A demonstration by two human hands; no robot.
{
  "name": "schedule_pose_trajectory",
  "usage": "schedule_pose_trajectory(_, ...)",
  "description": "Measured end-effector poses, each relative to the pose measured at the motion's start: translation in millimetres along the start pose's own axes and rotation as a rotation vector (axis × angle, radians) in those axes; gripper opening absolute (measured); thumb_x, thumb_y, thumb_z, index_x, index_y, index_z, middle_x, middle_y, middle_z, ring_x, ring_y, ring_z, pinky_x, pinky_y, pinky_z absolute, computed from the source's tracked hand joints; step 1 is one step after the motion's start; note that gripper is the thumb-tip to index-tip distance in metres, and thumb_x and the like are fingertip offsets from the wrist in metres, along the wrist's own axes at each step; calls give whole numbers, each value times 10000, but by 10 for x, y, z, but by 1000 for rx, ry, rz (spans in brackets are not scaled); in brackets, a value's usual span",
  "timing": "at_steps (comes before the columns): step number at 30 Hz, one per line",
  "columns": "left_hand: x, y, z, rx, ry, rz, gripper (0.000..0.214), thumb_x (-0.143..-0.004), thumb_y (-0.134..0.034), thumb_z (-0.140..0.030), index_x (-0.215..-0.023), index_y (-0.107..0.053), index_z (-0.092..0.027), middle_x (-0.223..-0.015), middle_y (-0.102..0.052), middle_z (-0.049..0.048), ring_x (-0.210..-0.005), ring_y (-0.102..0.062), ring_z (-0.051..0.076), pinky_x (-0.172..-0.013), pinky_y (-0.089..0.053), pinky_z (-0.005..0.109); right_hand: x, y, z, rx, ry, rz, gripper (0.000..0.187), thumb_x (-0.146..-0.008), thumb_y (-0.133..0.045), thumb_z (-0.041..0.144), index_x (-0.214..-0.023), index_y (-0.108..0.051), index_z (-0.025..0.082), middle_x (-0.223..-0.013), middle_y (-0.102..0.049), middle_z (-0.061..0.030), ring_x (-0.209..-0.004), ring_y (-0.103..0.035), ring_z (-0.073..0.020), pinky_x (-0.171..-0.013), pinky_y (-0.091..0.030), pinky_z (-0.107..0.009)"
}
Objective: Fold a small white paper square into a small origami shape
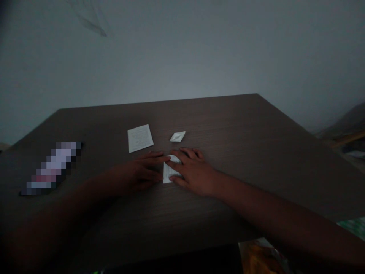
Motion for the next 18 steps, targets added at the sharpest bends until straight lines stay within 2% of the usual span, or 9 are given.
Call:
schedule_pose_trajectory(5, -12, -23, 21, 22, -28, -23, 263, -1118, -763, -71, -1215, -931, -249, -1756, -719, 108, -1769, -541, 358, -1515, -374, 639, -8, -6, 11, -5, -17, -10, 598, -1247, -655, 500, -1810, -624, 303, -1910, -525, -190, -1683, -522, -494, -1312, -511, -722)
schedule_pose_trajectory(10, -31, -31, 26, 31, -46, -35, 279, -1114, -760, -69, -1213, -925, -272, -1659, -794, 88, -1745, -577, 324, -1527, -359, 611, 0, -11, 19, -4, -24, -43, 595, -1236, -677, 478, -1805, -631, 312, -1870, -565, -195, -1653, -540, -497, -1311, -511, -735)
schedule_pose_trajectory(14, -25, -12, 27, 29, -16, -20, 292, -1126, -718, -83, -1211, -929, -267, -1715, -752, 100, -1762, -550, 335, -1521, -357, 624, 6, -34, 6, -7, -24, -57, 589, -1231, -685, 477, -1798, -640, 324, -1883, -547, -193, -1668, -530, -500, -1315, -516, -749)
schedule_pose_trajectory(16, -12, -5, 31, 35, 2, -29, 274, -1131, -718, -112, -1197, -935, -267, -1716, -740, 105, -1751, -552, 339, -1505, -389, 598, 5, -42, -7, -11, -28, -70, 599, -1225, -694, 480, -1803, -634, 333, -1908, -514, -192, -1692, -505, -508, -1317, -514, -762)
schedule_pose_trajectory(18, -10, -7, 31, 60, 32, -67, 236, -1124, -743, -152, -1191, -935, -271, -1699, -725, 113, -1679, -611, 342, -1444, -482, 546, 1, -48, -15, -24, -31, -78, 620, -1218, -709, 491, -1815, -621, 346, -1934, -477, -189, -1717, -479, -516, -1326, -505, -776)
Point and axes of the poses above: each hand's wrist, its own x-axis away from the middle knuckle, its own y-axis out of the back of the hand, z = x × y, the point moved 5 cm from there along -x, towards the middle knuckle
